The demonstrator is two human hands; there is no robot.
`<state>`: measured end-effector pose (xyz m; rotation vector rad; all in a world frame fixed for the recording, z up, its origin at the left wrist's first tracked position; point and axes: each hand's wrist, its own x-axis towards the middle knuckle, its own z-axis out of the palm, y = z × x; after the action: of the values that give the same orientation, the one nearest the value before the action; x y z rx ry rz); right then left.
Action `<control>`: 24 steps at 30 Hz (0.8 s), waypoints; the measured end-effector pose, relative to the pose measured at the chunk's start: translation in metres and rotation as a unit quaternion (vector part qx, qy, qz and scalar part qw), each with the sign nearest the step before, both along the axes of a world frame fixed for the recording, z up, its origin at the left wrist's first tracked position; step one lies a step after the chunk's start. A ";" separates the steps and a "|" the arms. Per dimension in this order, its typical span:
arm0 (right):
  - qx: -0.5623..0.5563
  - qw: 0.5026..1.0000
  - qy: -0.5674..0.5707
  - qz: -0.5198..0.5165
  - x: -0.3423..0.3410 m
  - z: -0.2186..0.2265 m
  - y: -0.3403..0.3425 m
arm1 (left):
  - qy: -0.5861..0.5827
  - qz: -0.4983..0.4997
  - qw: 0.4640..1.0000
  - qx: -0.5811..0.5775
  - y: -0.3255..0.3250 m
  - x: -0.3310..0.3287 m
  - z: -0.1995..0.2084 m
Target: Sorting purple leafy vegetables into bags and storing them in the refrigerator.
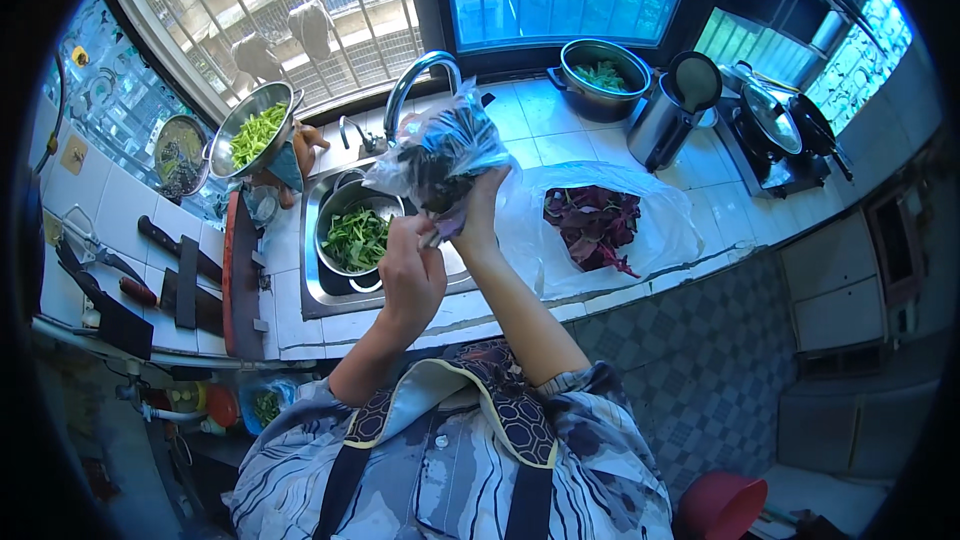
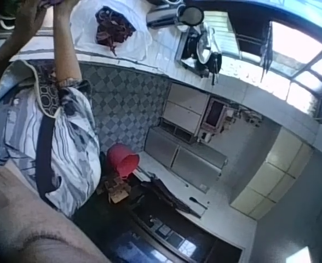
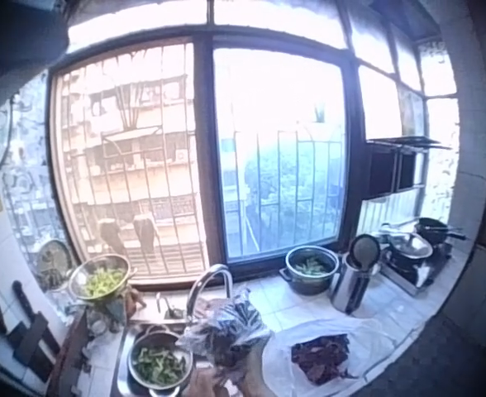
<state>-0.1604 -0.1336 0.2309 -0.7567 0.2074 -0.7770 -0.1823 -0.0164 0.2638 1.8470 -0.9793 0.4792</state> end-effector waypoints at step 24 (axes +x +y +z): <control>-0.024 0.992 0.037 0.122 0.036 -0.039 -0.019 | -0.062 -0.022 0.997 0.041 0.011 0.033 -0.012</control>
<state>-0.1243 -0.1529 0.1919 -0.8400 0.1602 -0.5239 -0.1494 -0.0050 0.2517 1.8831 -1.1359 0.5396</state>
